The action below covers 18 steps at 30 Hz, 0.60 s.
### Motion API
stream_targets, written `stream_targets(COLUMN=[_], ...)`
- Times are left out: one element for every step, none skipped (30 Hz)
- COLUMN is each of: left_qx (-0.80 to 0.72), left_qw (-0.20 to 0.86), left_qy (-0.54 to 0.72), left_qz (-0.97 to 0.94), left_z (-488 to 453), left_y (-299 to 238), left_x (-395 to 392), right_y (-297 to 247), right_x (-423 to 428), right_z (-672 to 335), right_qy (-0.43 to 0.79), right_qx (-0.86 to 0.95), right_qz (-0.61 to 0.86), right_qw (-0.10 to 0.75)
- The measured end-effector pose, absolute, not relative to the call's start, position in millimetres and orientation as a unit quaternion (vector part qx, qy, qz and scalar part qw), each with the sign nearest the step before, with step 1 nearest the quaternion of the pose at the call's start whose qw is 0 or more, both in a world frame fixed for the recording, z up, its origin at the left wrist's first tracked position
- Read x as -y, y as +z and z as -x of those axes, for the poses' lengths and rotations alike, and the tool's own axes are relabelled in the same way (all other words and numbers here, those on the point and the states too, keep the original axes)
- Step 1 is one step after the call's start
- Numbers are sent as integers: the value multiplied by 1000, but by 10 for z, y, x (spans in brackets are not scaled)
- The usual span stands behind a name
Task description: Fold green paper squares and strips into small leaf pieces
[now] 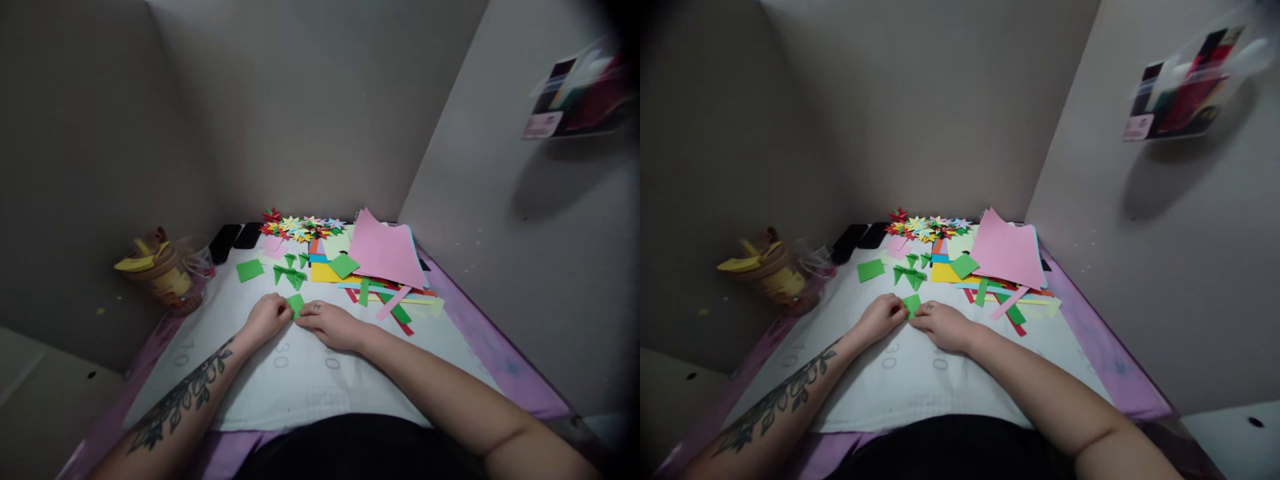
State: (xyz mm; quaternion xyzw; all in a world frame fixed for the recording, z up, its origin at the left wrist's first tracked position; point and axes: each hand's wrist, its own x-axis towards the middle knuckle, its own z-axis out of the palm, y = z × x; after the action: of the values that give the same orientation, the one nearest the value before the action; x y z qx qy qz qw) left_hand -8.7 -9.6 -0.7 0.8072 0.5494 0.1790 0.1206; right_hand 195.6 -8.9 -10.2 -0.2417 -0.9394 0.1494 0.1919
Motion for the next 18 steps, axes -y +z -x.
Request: stream_targets(left_qx=[-549,-549,-549,-550,-551,-552,-554,-558,-562,-567,-571,-574,-578,-581,-583,-585,-585,-584], left_qw=[120,120,120,120,119,118,117,114,111,107,103,99,96,96,98,103,111,118], left_qy=[178,177,176,175,173,170,166,163,159,156,153,151,153,157,164,171,176,180], left_qz=[-808,-808,-808,-808,-808,-807,-807,-806,-804,-802,-800,-798,-795,-792,-789,-786,-784,-783], left_z=[86,86,85,83,80,76,70,65,60,55,53,53,56,62,70,80,91,102], left_y=[-7,-8,-8,-9,-9,-10,-10,-11,-13,-15,-18,-22,-27,-33,-39,-46,-54,-61], left_x=[93,90,88,86,84,83,83,84,85,87,90,91,92,90,87,81,74,67], right_y=[-110,-115,-115,-111,-104,-94,-83,-72,-62,-53,-47,-44,-44,-46,-49,-51,-53,-53], right_x=[84,81,79,78,79,82,86,92,98,106,113,121,128,134,139,143,146,148], right_z=[-1956,-1956,-1955,-1954,-1953,-1951,-1949,-1947,-1943,-1939,-1932,-1922,-1908,-1889,-1867,-1842,-1816,-1792], right_qy=[147,146,145,145,147,149,150,151,151,149,145,141,135,127,118,108,99,90], right_qx=[940,941,941,941,941,940,940,939,939,940,940,940,941,941,941,940,939,938], right_qz=[241,240,239,239,240,241,243,245,249,252,256,260,265,270,279,288,299,310], right_qw=[191,190,190,189,189,189,188,186,182,177,173,168,164,158,153,146,138,131])
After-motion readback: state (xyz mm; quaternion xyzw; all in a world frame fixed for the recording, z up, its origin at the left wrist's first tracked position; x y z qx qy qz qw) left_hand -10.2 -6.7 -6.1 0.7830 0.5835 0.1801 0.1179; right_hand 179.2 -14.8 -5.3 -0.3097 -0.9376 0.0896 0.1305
